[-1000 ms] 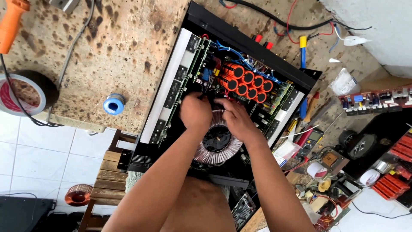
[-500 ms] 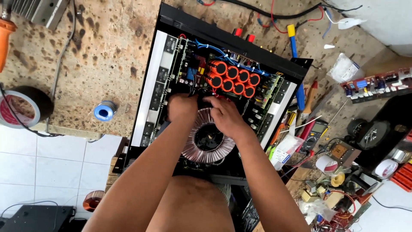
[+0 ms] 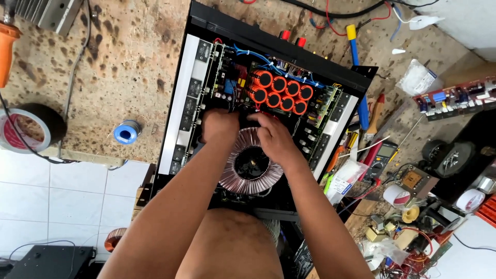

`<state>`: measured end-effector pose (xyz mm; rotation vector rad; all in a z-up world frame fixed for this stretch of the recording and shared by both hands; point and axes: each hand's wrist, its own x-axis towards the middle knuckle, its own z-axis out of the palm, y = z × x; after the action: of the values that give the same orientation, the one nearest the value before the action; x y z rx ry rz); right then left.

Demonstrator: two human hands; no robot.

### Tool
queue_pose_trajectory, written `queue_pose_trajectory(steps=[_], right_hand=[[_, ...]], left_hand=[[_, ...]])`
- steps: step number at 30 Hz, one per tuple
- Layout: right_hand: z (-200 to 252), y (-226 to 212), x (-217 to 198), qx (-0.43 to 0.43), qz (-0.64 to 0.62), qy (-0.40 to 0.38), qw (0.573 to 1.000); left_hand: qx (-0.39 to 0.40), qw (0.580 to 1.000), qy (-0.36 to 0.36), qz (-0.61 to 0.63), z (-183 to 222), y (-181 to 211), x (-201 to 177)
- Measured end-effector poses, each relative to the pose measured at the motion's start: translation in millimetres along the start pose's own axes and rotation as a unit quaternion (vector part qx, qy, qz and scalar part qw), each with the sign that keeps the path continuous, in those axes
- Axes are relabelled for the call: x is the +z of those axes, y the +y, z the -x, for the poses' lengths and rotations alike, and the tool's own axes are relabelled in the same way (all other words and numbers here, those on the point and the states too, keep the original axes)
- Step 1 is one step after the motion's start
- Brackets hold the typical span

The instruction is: Applying thermal paste to components and routing internal wiring inside a power amplifier.

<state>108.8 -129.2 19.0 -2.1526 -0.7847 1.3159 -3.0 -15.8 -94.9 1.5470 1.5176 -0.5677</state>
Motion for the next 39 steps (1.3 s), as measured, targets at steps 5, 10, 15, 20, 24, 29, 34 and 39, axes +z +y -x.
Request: queue_pose_trajectory(steps=[5,10,15,20,24,29,34,39], right_hand=[[5,2,4,0.004,-0.077,0.065,0.995],[2,-5,6,-0.029,0.037,0.042,0.998],[8,2,6,-0.045,-0.003,0.055,0.997],[48,17,19,-0.076,-0.085,0.184,0.976],[69,36,44,-0.113,-0.136,0.288,0.941],[66,45,57,-0.125,-0.133,0.343,0.921],[64,47,62,-0.156,-0.12,0.372,0.907],[62,50,64,-0.17,-0.101,0.387,0.901]], left_hand=[[0.005,1.0,0.024,0.014,-6,0,10],[-0.076,0.997,-0.01,0.022,-7,6,6],[-0.031,0.998,-0.046,-0.018,17,18,-17],[-0.019,0.998,-0.052,0.016,31,38,-42],[-0.049,0.998,-0.037,0.034,37,42,-43],[-0.049,0.998,-0.019,0.017,24,29,-28],[0.024,1.0,-0.001,0.008,14,24,-25],[0.108,0.993,0.035,-0.032,13,14,-23]])
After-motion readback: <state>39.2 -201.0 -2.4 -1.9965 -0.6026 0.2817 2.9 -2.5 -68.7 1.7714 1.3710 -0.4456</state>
